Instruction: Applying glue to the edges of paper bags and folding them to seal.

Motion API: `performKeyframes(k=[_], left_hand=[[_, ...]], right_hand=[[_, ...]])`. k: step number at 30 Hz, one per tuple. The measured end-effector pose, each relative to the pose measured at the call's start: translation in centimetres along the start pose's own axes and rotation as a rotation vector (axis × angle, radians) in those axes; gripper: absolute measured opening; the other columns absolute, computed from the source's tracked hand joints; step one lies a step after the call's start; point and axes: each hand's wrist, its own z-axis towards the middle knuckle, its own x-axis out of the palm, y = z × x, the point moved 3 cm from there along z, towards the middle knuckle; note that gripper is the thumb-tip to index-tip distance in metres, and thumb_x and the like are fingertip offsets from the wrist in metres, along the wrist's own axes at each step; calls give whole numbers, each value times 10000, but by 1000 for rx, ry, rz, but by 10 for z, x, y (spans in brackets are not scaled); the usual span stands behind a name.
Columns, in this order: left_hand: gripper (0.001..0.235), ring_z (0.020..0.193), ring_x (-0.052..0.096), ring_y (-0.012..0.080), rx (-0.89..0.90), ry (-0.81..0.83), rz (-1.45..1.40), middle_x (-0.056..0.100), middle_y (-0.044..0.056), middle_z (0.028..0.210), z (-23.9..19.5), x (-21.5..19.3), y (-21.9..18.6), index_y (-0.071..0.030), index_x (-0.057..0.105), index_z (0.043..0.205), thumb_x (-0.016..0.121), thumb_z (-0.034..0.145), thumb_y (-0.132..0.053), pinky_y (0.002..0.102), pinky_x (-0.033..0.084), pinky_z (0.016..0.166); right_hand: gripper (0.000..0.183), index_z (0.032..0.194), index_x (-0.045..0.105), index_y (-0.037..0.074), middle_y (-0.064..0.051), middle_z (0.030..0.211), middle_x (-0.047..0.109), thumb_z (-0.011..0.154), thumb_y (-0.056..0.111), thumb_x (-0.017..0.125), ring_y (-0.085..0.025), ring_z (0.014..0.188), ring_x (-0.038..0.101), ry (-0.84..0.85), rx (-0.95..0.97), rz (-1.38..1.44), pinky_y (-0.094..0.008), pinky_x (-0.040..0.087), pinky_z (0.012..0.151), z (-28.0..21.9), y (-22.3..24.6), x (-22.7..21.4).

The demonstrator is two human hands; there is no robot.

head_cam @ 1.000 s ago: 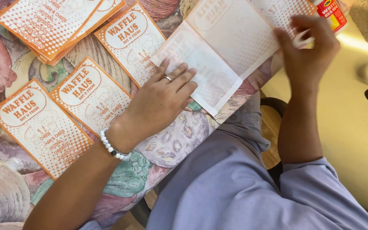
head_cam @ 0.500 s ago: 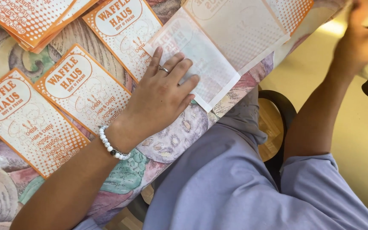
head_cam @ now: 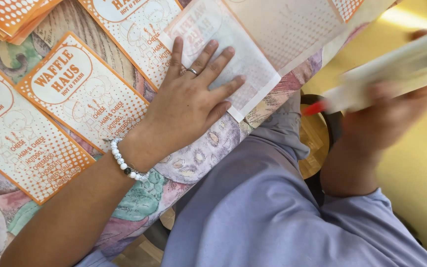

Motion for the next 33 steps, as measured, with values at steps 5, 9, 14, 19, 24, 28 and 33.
performKeyframes(k=[5,9,14,19,24,28,33], left_hand=[[464,1475,404,475,-8,11,-18,450,232,1587,0,0,1,-162,668,1411,714,996,-366,788,117,1154],[462,1470,411,462,-24,12,-12,456,228,1583,-1,1,2,-178,678,1405,700,987,-376,796,134,1141],[419,1468,423,463,-22,-18,-29,471,231,1584,-2,6,4,-184,711,1398,676,1022,-366,795,110,1147],[457,1474,426,458,-24,-6,-18,475,232,1587,-2,6,5,-184,704,1410,677,1008,-399,797,101,1144],[491,1471,417,472,-33,3,-47,471,256,1576,-2,1,4,-149,694,1400,696,982,-406,814,97,1131],[490,1479,412,450,-36,11,-5,472,237,1583,-2,3,3,-183,700,1414,694,985,-419,811,97,1134],[503,1490,407,455,-44,35,-9,472,235,1599,-2,4,2,-182,693,1429,666,996,-437,800,67,1147]], right_hand=[[526,1208,566,-40,-155,1083,640,803,60,888,-233,997,637,20,1030,866,-384,605,891,-8,78,35],[555,1123,459,-116,-271,939,698,814,79,877,-345,837,738,55,562,767,-420,624,809,22,94,41],[598,1228,465,-75,-131,924,541,866,74,918,-231,816,536,-126,765,602,-382,485,622,-20,53,56],[461,1196,468,22,-199,1021,572,920,51,836,-290,894,596,-131,864,709,-434,550,740,-21,78,47],[557,1155,478,-102,-264,1008,645,828,94,884,-387,852,725,-5,596,598,-427,602,790,-7,92,48],[524,1194,399,66,-215,1066,495,914,-35,830,-300,909,506,-247,772,635,-475,494,714,-45,63,56],[475,1246,506,-27,-252,1110,622,895,10,824,-339,929,642,-196,847,737,-458,588,789,-26,90,46]])
